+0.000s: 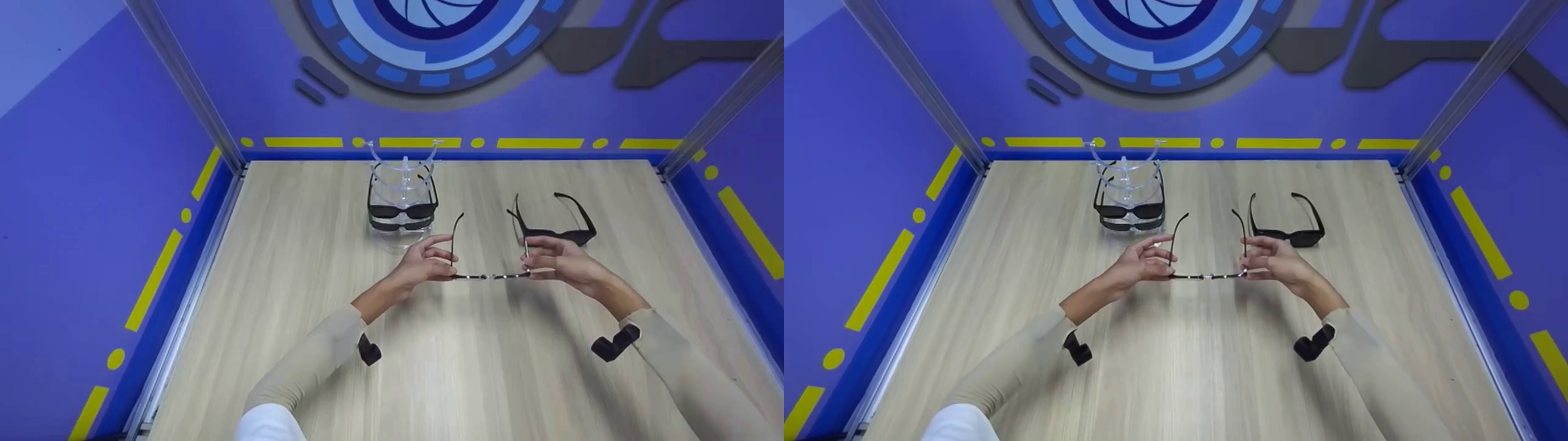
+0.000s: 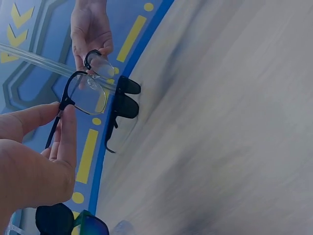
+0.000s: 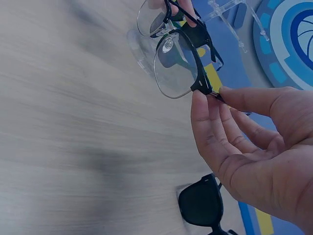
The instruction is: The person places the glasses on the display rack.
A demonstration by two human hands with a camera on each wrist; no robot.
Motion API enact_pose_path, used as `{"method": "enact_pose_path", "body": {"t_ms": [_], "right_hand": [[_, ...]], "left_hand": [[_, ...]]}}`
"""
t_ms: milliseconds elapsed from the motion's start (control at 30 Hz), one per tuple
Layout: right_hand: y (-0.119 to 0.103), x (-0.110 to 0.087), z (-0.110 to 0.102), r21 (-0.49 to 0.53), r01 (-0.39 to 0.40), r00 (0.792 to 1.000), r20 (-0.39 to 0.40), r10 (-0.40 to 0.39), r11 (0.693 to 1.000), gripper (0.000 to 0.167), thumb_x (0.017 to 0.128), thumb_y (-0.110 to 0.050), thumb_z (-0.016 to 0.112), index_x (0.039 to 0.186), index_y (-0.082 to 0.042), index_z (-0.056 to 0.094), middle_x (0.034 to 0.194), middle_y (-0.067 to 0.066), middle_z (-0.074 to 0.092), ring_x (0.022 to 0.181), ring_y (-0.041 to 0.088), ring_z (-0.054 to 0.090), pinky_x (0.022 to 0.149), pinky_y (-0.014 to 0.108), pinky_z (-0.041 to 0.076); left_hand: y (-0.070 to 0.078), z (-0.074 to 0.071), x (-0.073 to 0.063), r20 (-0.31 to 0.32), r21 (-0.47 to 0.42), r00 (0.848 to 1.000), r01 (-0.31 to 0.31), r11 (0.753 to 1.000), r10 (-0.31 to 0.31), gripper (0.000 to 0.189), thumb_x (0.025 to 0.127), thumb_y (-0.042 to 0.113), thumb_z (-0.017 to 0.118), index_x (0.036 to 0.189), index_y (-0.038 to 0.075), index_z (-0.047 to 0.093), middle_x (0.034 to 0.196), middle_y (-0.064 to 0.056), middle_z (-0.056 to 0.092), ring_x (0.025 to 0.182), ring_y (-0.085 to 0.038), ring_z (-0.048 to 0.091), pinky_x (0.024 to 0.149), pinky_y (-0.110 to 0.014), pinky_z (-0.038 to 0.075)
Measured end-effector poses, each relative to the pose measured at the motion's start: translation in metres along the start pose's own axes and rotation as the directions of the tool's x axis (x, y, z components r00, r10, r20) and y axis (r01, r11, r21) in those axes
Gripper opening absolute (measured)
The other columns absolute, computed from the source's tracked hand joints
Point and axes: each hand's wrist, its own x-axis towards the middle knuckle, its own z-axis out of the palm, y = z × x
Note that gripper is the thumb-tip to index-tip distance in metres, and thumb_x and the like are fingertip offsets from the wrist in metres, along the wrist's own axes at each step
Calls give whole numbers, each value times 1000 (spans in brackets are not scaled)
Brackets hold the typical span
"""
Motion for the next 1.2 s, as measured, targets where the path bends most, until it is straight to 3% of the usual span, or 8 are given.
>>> {"method": "enact_pose_path", "body": {"t_ms": [200,433,667,833,1000,1200], "right_hand": [[-9,-2,2,35,12,1000,6,-12,999,45,97,4,64,138,-6,47,101,-4,73,96,9,71,88,31,62],[-19,-3,7,55,19,999,28,-20,998,39,99,1,62,132,-17,51,104,-3,73,98,10,71,89,31,62],[-30,-3,13,78,19,999,29,-21,997,53,98,0,64,146,-4,40,101,-3,71,99,11,72,90,32,61],[-36,1,18,73,16,999,35,-19,997,57,98,1,65,147,-3,37,101,-4,72,98,10,72,89,32,62],[-37,8,22,70,20,999,44,-23,997,59,97,2,64,149,-3,37,99,-4,71,99,12,72,90,34,61],[-38,17,28,61,17,997,75,-22,998,66,97,2,64,155,-1,31,104,-3,70,102,13,71,93,35,61]], "left_hand": [[12,-1,-4,-1,-25,1000,-4,1000,4,72,84,-12,74,148,12,51,109,-6,72,86,-14,74,85,-35,63],[28,-5,-13,29,4,999,-37,999,37,75,86,-10,73,152,13,47,116,-9,71,83,-11,73,86,-34,63],[42,-9,-21,40,17,998,-48,999,48,78,87,-10,72,155,12,42,119,-8,70,82,-10,73,88,-36,63],[45,-15,-23,35,21,998,-54,998,53,78,86,-11,72,154,15,45,124,-14,69,81,-11,73,86,-35,63],[46,-22,-25,29,24,997,-77,997,76,77,87,-10,72,154,12,44,118,-9,70,83,-12,74,83,-33,64],[48,-30,-31,-8,5,998,-62,998,62,76,87,-10,71,155,10,41,114,-5,70,86,-13,74,83,-32,63]]}}
